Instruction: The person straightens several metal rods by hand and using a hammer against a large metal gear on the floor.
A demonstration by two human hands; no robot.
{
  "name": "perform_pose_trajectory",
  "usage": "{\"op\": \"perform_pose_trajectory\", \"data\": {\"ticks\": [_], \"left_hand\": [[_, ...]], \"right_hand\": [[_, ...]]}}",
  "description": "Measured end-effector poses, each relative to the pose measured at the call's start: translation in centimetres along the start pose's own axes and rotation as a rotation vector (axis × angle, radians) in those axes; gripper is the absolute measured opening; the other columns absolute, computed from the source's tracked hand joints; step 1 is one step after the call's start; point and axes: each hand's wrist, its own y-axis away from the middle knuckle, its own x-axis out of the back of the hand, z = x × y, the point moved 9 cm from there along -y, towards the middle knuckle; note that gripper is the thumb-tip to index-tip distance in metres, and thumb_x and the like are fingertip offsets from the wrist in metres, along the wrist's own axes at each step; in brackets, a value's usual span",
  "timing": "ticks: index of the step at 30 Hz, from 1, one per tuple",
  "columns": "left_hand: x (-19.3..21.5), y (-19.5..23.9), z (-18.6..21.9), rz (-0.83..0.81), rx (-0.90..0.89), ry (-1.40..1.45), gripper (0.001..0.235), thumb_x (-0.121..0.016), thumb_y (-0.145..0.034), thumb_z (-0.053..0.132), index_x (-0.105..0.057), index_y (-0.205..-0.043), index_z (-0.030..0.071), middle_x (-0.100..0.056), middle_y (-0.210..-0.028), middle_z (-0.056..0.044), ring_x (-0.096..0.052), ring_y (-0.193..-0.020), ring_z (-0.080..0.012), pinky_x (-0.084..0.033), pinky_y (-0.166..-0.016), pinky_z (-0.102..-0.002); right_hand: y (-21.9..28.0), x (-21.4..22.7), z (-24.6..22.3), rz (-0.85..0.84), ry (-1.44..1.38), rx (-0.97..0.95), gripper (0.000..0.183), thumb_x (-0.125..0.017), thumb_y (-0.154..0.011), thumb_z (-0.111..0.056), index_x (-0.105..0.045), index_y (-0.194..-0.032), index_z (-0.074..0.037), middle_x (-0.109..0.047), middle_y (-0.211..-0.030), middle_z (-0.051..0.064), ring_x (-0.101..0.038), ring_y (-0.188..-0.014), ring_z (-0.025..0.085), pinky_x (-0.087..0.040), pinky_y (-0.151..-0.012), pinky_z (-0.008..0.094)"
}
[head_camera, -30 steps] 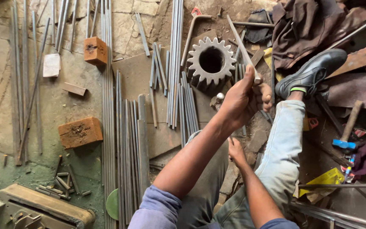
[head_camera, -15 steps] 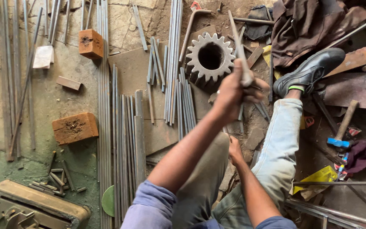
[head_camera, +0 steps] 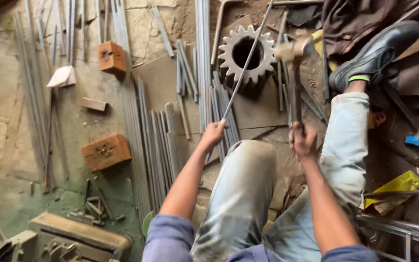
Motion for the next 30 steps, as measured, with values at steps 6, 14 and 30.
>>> {"op": "perform_pose_trajectory", "data": {"ticks": [6,14,30], "left_hand": [[1.9,4.2,0.2,0.097,-0.149,0.043,0.046,-0.056,-0.103,0.043,-0.074,-0.093,0.002,-0.059,-0.068,-0.004,-0.053,-0.065,-0.0116,-0.045,-0.061,-0.032],[3.7,8.2,0.3,0.167,-0.127,0.064,0.041,-0.058,-0.099,0.043,-0.068,-0.088,0.004,-0.057,-0.065,-0.003,-0.052,-0.059,-0.0132,-0.045,-0.058,-0.032],[11.9,17.4,-9.7,0.124,-0.118,-0.021,0.043,-0.058,-0.102,0.04,-0.063,-0.082,0.001,-0.052,-0.067,-0.002,-0.048,-0.067,-0.0108,-0.043,-0.061,-0.031]], "right_hand": [[-7.0,-3.3,-5.9,-0.054,-0.03,0.229,0.042,-0.059,-0.106,-0.045,-0.064,-0.114,-0.005,-0.053,-0.064,-0.002,-0.052,-0.052,0.007,-0.041,-0.046,0.025],[-8.5,-3.3,5.4,0.125,0.287,0.028,0.031,-0.06,-0.11,-0.037,-0.065,-0.099,-0.009,-0.057,-0.061,0.0,-0.05,-0.047,0.008,-0.037,-0.042,0.025],[-17.3,-4.3,-13.2,0.099,-0.218,0.402,0.035,-0.055,-0.114,-0.041,-0.052,-0.107,-0.007,-0.048,-0.074,0.0,-0.045,-0.052,0.011,-0.035,-0.044,0.027]]}}
